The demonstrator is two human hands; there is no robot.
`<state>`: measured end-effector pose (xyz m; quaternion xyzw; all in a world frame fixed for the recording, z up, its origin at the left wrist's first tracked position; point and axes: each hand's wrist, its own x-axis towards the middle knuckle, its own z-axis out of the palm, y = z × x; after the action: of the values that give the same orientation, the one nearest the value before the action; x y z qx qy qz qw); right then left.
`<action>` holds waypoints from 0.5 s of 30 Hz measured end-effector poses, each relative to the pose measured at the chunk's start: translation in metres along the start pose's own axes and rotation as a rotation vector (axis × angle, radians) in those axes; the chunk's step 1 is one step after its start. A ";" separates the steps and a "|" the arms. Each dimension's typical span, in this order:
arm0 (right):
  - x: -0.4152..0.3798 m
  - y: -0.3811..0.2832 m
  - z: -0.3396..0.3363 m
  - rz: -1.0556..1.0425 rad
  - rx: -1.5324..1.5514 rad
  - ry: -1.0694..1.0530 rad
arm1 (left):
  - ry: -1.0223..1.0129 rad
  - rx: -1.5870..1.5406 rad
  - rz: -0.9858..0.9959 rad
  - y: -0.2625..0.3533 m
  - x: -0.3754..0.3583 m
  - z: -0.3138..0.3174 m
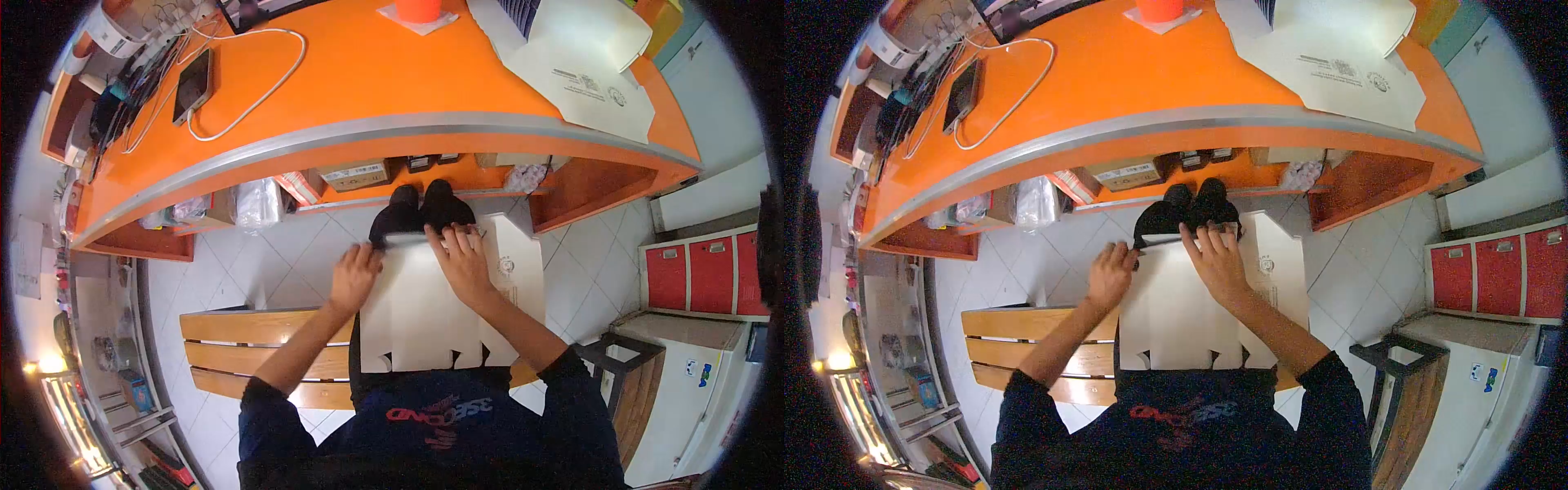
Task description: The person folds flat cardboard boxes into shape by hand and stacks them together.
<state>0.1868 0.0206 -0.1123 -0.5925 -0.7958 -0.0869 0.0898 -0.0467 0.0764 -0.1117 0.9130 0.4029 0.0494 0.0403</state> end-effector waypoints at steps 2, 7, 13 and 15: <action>-0.003 -0.002 0.004 0.001 -0.001 0.020 | 0.148 0.119 0.064 0.009 -0.029 0.023; 0.000 0.001 0.012 -0.011 0.046 0.092 | 0.112 0.087 0.001 0.016 -0.042 0.020; 0.055 0.019 0.009 0.028 -0.068 0.243 | 0.247 0.036 -0.091 0.020 -0.007 -0.007; 0.042 0.016 0.002 0.023 0.091 0.139 | 0.126 -0.021 0.001 0.035 -0.028 -0.010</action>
<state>0.1906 0.0644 -0.1039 -0.5895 -0.7839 -0.0907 0.1727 -0.0410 0.0326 -0.0997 0.9078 0.4038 0.1109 0.0247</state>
